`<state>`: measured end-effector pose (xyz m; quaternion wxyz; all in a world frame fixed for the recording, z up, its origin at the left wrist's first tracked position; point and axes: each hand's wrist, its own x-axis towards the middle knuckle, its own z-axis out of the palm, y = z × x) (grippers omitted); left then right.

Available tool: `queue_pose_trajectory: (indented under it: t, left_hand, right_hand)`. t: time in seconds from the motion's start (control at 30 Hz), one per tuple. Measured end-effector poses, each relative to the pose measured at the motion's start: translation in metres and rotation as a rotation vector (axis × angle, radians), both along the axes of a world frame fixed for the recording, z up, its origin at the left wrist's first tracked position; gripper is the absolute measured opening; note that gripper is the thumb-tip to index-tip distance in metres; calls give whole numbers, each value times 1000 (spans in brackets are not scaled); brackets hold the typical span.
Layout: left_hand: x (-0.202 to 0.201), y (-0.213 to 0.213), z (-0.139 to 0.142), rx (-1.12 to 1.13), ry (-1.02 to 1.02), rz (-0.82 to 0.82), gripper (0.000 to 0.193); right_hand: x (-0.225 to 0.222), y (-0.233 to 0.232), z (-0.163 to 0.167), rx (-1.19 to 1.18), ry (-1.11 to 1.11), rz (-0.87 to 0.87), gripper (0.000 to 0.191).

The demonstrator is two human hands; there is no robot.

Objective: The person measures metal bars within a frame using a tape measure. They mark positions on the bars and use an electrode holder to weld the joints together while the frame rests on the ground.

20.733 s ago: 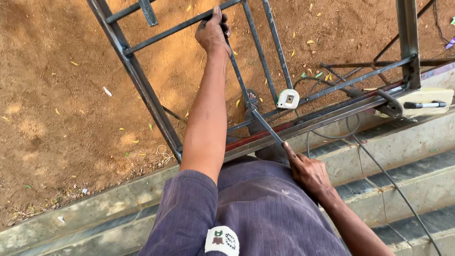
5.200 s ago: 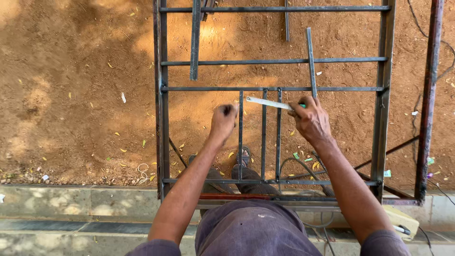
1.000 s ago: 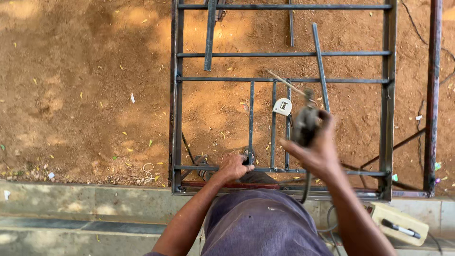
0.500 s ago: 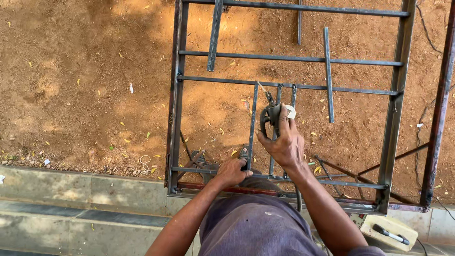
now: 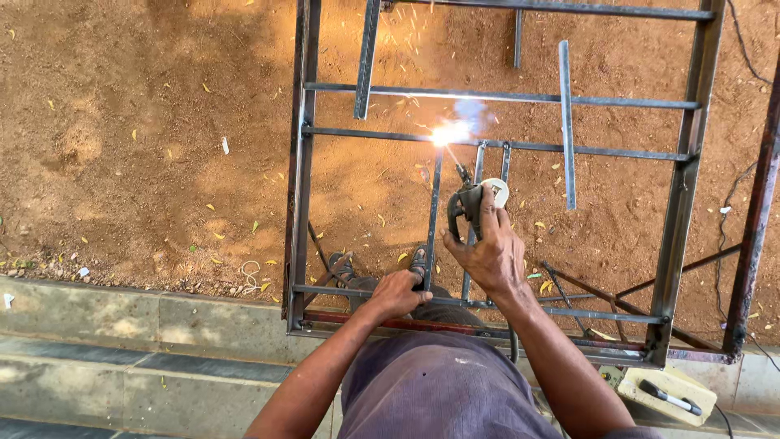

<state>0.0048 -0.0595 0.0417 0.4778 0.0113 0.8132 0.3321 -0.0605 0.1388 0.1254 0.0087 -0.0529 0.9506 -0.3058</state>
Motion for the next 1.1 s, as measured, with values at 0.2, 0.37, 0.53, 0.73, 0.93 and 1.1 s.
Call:
queue_pose_trajectory:
  t: [0.2,0.37,0.53,0.73,0.93,1.1]
  left_hand:
    - [1,0,-7,26,-26,29,38]
    - [2,0,-12,28,18,-8,38]
    - [0,0,-9,26,43,-17,39]
    - [3,0,-12,18,50,-39,40]
    - [5,1,-18,28,40,-45,42]
    - [3,1,-12,17,17,-41,41]
  right_hand:
    - [3,-2,3,25,36,-74,107]
    - [2,1,-1,16,5,-51,109]
    - [5,3,-5,31,-31,-47,111]
    - [7,4,-12,56,22,-5,110]
    - [8,4,-19,39,13,-7,109]
    - [9,6,-24,71,17,7,113]
